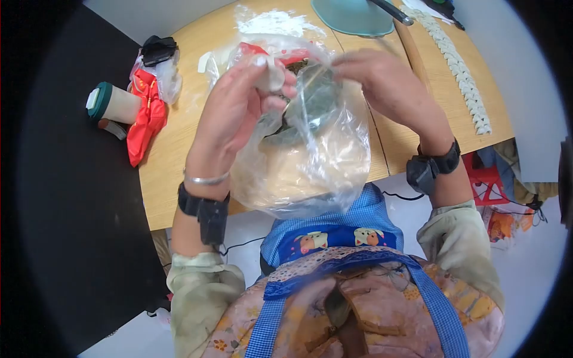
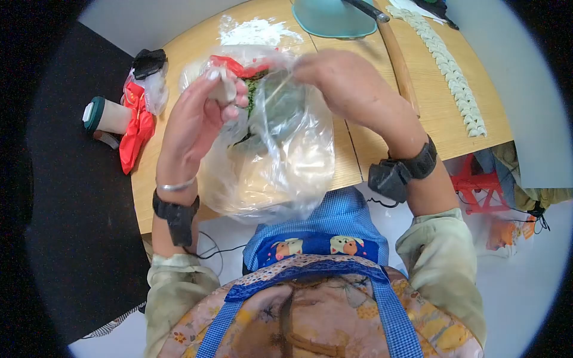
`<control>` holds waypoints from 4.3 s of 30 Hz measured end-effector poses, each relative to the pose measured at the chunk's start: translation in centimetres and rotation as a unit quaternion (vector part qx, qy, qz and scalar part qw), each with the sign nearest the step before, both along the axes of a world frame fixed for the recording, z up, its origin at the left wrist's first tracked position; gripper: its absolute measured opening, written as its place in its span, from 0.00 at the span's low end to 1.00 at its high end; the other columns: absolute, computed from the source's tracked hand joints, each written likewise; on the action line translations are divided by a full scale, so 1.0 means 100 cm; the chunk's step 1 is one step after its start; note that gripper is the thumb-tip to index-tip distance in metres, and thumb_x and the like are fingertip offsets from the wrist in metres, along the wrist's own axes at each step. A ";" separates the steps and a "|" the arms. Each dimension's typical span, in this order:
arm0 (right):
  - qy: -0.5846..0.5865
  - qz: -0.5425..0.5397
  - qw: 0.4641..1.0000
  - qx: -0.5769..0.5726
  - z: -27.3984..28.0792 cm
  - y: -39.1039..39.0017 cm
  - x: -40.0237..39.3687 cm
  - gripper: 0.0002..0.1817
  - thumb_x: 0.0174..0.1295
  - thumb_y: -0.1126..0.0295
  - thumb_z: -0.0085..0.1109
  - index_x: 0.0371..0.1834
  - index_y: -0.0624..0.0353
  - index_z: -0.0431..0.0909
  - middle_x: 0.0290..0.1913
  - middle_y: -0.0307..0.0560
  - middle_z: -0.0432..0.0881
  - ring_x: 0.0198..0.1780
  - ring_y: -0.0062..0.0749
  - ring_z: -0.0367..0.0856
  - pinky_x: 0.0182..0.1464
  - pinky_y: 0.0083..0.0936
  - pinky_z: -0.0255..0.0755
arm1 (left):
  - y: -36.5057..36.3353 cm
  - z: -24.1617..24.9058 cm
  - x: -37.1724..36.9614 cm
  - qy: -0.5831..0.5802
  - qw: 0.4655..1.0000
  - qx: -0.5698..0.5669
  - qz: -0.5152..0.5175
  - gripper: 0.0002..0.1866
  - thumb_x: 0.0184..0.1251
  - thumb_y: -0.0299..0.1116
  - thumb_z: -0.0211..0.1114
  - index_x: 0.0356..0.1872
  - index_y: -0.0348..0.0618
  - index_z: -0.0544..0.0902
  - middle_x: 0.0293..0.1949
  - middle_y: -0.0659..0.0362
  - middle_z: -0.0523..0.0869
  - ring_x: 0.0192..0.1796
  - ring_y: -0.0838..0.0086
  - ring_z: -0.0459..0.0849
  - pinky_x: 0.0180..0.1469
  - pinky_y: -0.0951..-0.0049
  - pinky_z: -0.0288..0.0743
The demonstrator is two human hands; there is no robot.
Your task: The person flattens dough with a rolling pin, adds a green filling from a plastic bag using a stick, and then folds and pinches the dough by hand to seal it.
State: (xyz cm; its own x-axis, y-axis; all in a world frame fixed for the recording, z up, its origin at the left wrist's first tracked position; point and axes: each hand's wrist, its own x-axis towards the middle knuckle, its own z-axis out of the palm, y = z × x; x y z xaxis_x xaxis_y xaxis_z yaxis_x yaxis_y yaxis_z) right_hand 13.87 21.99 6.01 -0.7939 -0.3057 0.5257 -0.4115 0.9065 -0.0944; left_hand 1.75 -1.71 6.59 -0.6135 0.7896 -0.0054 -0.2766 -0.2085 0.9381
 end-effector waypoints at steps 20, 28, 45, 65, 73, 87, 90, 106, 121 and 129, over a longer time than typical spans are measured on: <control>-0.036 -0.089 0.995 0.023 -0.033 -0.030 -0.047 0.10 0.54 0.76 0.62 0.40 0.58 0.80 0.32 0.52 0.82 0.39 0.51 0.84 0.38 0.42 0.76 | -0.032 -0.017 -0.041 0.450 0.812 -0.328 0.174 0.15 0.79 0.36 0.52 0.44 0.34 0.83 0.31 0.57 0.86 0.34 0.76 0.84 0.40 0.76 0.75; -0.025 0.013 0.982 -0.186 -0.057 -0.048 -0.074 0.09 0.54 0.77 0.57 0.38 0.60 0.82 0.35 0.55 0.83 0.42 0.55 0.82 0.44 0.47 0.76 | 0.009 -0.027 -0.028 0.025 0.999 -0.009 0.040 0.15 0.80 0.38 0.54 0.48 0.34 0.81 0.34 0.54 0.87 0.31 0.77 0.83 0.33 0.80 0.76; -0.062 -0.001 0.967 -0.249 -0.060 -0.047 -0.072 0.07 0.57 0.78 0.67 0.39 0.61 0.85 0.34 0.48 0.81 0.36 0.39 0.83 0.40 0.30 0.76 | -0.003 -0.056 -0.034 -0.042 0.994 -0.025 0.102 0.19 0.81 0.36 0.44 0.55 0.29 0.76 0.44 0.44 0.87 0.41 0.64 0.89 0.41 0.73 0.85; -0.141 0.030 0.807 -0.572 -0.055 -0.034 -0.074 0.07 0.62 0.80 0.65 0.42 0.68 0.85 0.35 0.43 0.88 0.37 0.22 0.85 0.43 0.21 0.80 | 0.003 -0.050 -0.024 -0.081 0.994 0.000 0.077 0.19 0.82 0.38 0.53 0.52 0.27 0.77 0.47 0.43 0.86 0.48 0.56 0.90 0.53 0.68 0.87; -0.139 0.003 0.821 -0.553 -0.058 -0.034 -0.077 0.07 0.63 0.79 0.65 0.43 0.67 0.85 0.36 0.42 0.88 0.38 0.21 0.85 0.43 0.21 0.80 | 0.004 -0.052 -0.024 -0.067 0.994 -0.008 0.088 0.21 0.81 0.41 0.54 0.54 0.27 0.76 0.47 0.41 0.86 0.46 0.57 0.91 0.49 0.70 0.89; -0.141 0.033 0.789 -0.597 -0.059 -0.036 -0.077 0.07 0.63 0.80 0.62 0.42 0.68 0.84 0.36 0.42 0.87 0.37 0.21 0.84 0.42 0.20 0.80 | 0.004 -0.056 -0.026 -0.064 0.996 -0.029 0.060 0.21 0.83 0.41 0.50 0.56 0.27 0.75 0.48 0.43 0.86 0.43 0.57 0.91 0.47 0.69 0.89; -0.110 0.066 0.792 -0.597 -0.063 -0.043 -0.078 0.08 0.61 0.80 0.62 0.43 0.66 0.84 0.36 0.41 0.87 0.37 0.22 0.84 0.42 0.21 0.80 | 0.006 -0.054 -0.024 -0.072 0.996 -0.018 0.043 0.21 0.83 0.41 0.48 0.56 0.27 0.75 0.48 0.44 0.86 0.44 0.57 0.91 0.48 0.68 0.89; 0.022 0.038 0.960 -0.278 -0.053 -0.054 -0.071 0.07 0.54 0.73 0.67 0.36 0.60 0.82 0.34 0.49 0.83 0.40 0.45 0.82 0.43 0.38 0.76 | 0.005 -0.056 -0.023 -0.091 0.996 0.009 0.009 0.16 0.82 0.34 0.50 0.55 0.30 0.78 0.48 0.51 0.85 0.47 0.71 0.88 0.47 0.70 0.88; -0.041 -0.019 0.911 -0.410 -0.051 -0.050 -0.069 0.08 0.57 0.73 0.64 0.40 0.60 0.84 0.35 0.51 0.85 0.36 0.43 0.84 0.39 0.34 0.77 | 0.007 -0.055 -0.025 -0.038 0.995 -0.038 0.081 0.14 0.77 0.27 0.55 0.58 0.32 0.74 0.47 0.49 0.88 0.40 0.70 0.90 0.38 0.79 0.87; -0.006 -0.013 0.953 -0.303 -0.061 -0.049 -0.073 0.09 0.56 0.72 0.61 0.41 0.59 0.83 0.36 0.50 0.83 0.42 0.48 0.82 0.46 0.40 0.76 | 0.006 -0.057 -0.027 -0.042 0.997 -0.028 0.059 0.14 0.74 0.25 0.53 0.57 0.33 0.73 0.45 0.49 0.88 0.36 0.74 0.88 0.33 0.81 0.81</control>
State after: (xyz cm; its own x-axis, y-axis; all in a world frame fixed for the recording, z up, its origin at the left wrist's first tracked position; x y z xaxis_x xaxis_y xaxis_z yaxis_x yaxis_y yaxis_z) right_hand 6.55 17.06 -0.07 -0.8036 0.0716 0.5909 -0.3854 0.6938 -0.6083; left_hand -0.93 -1.10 0.93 -0.6982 0.7084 -0.1032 -0.3318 -0.1925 0.9235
